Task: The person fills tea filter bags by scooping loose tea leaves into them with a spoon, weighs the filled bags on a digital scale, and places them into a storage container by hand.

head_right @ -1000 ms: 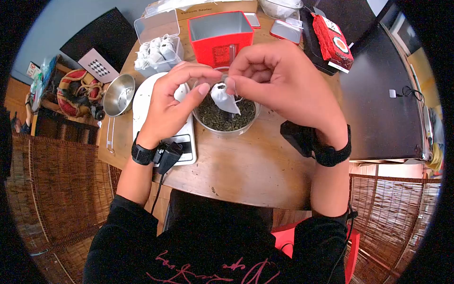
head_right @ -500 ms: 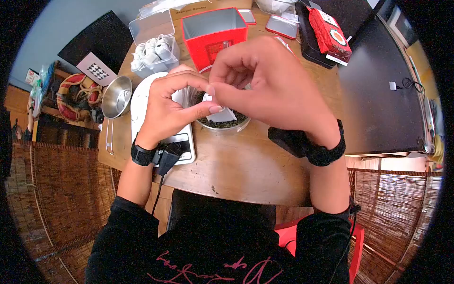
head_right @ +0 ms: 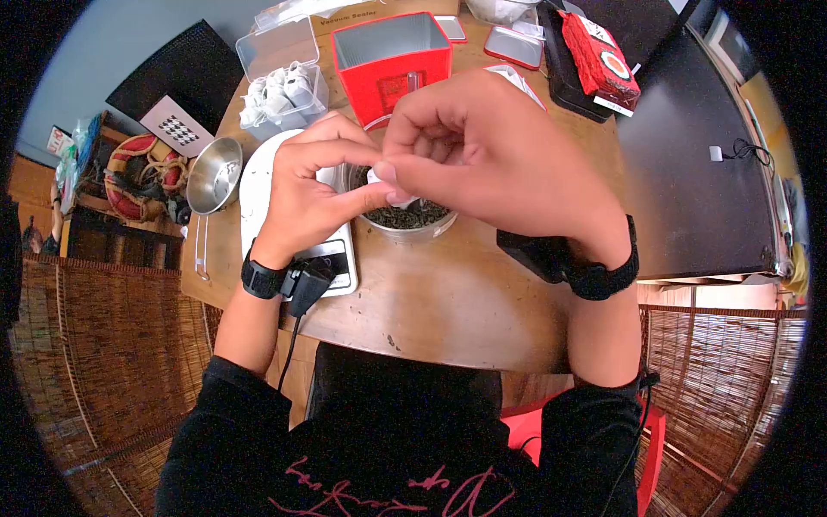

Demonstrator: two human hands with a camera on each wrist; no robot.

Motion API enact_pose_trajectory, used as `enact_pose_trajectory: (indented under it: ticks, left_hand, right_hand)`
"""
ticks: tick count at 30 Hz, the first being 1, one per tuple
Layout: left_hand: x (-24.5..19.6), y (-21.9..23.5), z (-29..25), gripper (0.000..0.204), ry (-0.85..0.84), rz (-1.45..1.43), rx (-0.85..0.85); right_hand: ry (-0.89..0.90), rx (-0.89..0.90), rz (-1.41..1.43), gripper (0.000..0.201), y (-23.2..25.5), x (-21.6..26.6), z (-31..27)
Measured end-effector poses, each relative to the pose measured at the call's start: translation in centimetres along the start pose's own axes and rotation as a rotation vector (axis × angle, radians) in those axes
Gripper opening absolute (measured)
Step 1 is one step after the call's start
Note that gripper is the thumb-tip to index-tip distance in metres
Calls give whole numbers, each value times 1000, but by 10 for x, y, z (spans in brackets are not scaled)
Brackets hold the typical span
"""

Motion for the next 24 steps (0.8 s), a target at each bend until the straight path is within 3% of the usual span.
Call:
enact_pose_trajectory:
  ticks: [2,5,8,14,24]
  left_hand:
    - [0,1,1,23,-7,20,-10]
    - [0,-1,2,24,21,20,-38]
    - [1,-1,2,25,25,11,-39]
    - [-4,1,3,23,35,29,-30]
    - [-1,0,2,21,-90,5,-48]
  right_hand:
    - [-109,38,26,19,3,-1,-1]
    - [-112,29,164,24,5,-7,-2]
    - [-224,98,120,22,13,-4,-2]
    - [-211,122,171,25,10,2,0]
    - [-168,157,234,23,-2,9,2]
Point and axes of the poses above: each hand's wrist, its own z-axis towards the middle knuckle, its own y-axis out of the back of the hand, x = y × z, the point moved 3 cm from there along z, towards the middle knuckle, and after that the axes turned 6 degrees about x, right-handed, at the moved point
